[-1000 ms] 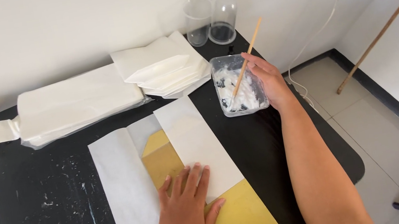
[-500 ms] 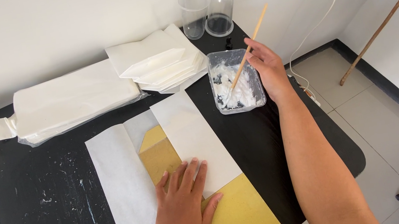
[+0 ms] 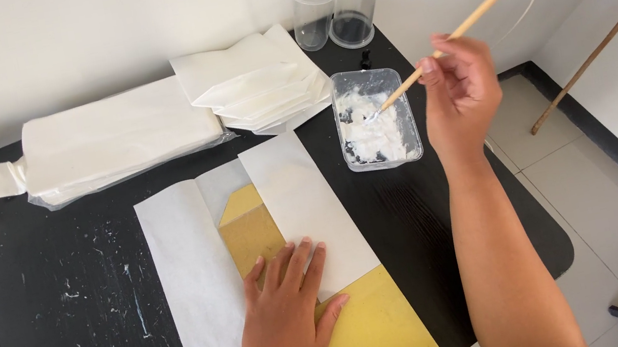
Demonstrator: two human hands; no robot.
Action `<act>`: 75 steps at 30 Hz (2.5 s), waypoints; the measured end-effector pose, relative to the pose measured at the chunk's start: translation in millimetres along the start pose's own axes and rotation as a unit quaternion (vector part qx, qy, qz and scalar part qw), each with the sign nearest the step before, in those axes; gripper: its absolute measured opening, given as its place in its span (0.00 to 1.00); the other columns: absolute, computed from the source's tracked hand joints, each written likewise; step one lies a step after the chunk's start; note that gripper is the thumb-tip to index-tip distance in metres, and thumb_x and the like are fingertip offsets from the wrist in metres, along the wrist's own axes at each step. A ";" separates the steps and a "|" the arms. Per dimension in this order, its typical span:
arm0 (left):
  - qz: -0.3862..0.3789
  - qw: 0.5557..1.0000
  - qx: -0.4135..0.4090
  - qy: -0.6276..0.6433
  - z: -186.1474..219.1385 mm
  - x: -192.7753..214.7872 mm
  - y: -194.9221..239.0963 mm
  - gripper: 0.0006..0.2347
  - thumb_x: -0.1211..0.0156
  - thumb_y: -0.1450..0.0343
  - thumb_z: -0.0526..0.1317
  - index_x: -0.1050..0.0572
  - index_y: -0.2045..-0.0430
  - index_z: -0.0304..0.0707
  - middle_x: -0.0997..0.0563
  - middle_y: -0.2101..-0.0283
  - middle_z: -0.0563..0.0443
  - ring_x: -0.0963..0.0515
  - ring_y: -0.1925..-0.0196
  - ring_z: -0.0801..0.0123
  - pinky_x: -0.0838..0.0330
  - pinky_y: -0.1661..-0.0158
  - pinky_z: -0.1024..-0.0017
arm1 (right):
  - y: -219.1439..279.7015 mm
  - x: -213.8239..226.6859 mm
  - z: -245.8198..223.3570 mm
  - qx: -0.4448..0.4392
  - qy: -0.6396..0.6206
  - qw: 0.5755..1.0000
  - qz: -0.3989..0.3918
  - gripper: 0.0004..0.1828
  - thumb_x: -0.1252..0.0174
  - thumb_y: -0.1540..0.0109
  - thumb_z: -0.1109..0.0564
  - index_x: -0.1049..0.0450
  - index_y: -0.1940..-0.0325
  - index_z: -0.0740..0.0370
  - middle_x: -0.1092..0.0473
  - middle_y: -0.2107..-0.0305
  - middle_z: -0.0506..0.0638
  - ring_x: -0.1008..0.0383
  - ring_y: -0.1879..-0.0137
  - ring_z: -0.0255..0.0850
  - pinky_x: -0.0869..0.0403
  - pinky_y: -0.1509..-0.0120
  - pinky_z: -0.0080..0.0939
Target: The person applies white adhesive to the flaps of a folded white paper envelope using a brush, then presses the flaps to seal them. They place the sealed envelope on a yellow cardboard template, retrieve a new sheet of white paper, fold it over the template, and apply adhesive to the edges to prepare for the next envelope.
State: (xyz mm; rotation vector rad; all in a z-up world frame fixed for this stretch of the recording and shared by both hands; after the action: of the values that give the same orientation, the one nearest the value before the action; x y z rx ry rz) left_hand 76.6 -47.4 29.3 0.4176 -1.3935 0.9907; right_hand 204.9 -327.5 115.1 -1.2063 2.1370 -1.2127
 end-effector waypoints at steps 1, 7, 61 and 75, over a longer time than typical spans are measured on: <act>0.002 1.000 -0.001 0.001 0.6 0.2 0.6 0.27 0.49 0.25 0.59 0.32 0.37 0.42 0.29 0.34 0.51 0.32 0.34 0.57 0.41 0.38 0.47 | 2.3 -1.5 1.6 0.004 -0.002 1.000 -0.012 0.06 0.44 0.26 0.62 0.30 0.46 0.63 0.31 0.48 0.55 0.22 0.55 0.44 0.21 0.50 0.38; 0.004 1.000 -0.002 0.012 0.2 0.3 0.3 0.26 0.49 0.25 0.58 0.32 0.37 0.42 0.30 0.34 0.51 0.32 0.34 0.55 0.42 0.37 0.46 | 1.3 -5.6 -10.0 -0.108 -0.055 0.992 -0.018 0.23 0.37 0.32 0.67 0.47 0.50 0.54 0.28 0.62 0.56 0.20 0.46 0.50 0.23 0.46 0.40; -0.154 0.972 0.177 -0.008 11.6 -11.7 5.8 0.33 0.67 0.28 0.66 0.49 0.27 0.56 0.39 0.29 0.54 0.54 0.21 0.45 0.60 0.36 0.18 | 125.2 -115.5 -138.0 -0.294 -0.318 0.845 -0.314 0.09 0.46 0.33 0.62 0.38 0.55 0.52 0.26 0.65 0.54 0.27 0.69 0.42 0.20 0.57 0.41; -0.096 0.977 0.183 -0.056 18.6 -27.5 5.7 0.31 0.66 0.27 0.58 0.53 0.27 0.53 0.51 0.22 0.50 0.54 0.21 0.43 0.54 0.37 0.19 | 142.6 -117.3 -144.6 -0.211 -0.304 0.855 -0.365 0.11 0.44 0.35 0.68 0.35 0.54 0.56 0.25 0.63 0.54 0.19 0.67 0.40 0.14 0.55 0.36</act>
State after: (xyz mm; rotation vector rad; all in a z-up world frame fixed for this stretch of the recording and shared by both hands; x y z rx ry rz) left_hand 63.9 -67.5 5.4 0.8778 -1.2425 1.0768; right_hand 101.1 -123.0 66.3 -2.3555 1.5094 -0.4338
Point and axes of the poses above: each hand's wrist, its own y-axis away from the middle knuckle, its own x-axis out of the back of the hand, z = x × y, the point moved 3 cm from there along -y, towards the middle knuckle
